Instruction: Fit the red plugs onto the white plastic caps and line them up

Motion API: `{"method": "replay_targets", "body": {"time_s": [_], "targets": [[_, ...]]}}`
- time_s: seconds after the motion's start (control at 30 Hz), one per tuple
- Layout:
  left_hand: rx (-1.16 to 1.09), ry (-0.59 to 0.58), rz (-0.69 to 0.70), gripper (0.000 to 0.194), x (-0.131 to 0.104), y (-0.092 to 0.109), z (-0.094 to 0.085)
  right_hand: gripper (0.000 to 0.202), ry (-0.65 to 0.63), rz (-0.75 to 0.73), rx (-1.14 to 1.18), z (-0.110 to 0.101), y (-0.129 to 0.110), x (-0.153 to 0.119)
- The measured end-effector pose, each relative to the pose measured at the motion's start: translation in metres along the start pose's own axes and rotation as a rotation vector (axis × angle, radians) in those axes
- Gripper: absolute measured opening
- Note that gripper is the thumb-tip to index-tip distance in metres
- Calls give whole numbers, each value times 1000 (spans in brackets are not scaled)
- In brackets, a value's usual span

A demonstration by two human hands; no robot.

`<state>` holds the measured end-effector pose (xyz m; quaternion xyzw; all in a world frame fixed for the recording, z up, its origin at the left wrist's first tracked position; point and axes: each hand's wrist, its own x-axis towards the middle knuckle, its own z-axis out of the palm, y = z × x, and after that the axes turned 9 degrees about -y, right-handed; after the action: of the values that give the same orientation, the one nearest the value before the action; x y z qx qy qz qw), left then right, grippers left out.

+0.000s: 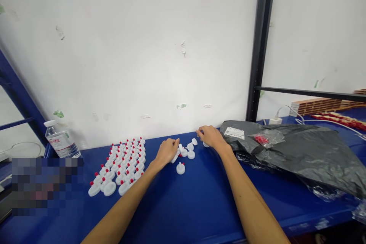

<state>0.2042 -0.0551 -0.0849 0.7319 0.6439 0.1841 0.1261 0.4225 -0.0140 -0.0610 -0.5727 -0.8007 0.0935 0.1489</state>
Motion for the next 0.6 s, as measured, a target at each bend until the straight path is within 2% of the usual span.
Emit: {"method": "replay_targets", "body": {"time_s": [0.27, 0.6], "targets": [[-106, 63, 29, 50, 6, -7, 8, 36, 31, -12, -23, -4, -10, -3], [-184, 125, 11, 50, 8, -12, 7, 37, 59, -63, -53, -3, -21, -5]]}}
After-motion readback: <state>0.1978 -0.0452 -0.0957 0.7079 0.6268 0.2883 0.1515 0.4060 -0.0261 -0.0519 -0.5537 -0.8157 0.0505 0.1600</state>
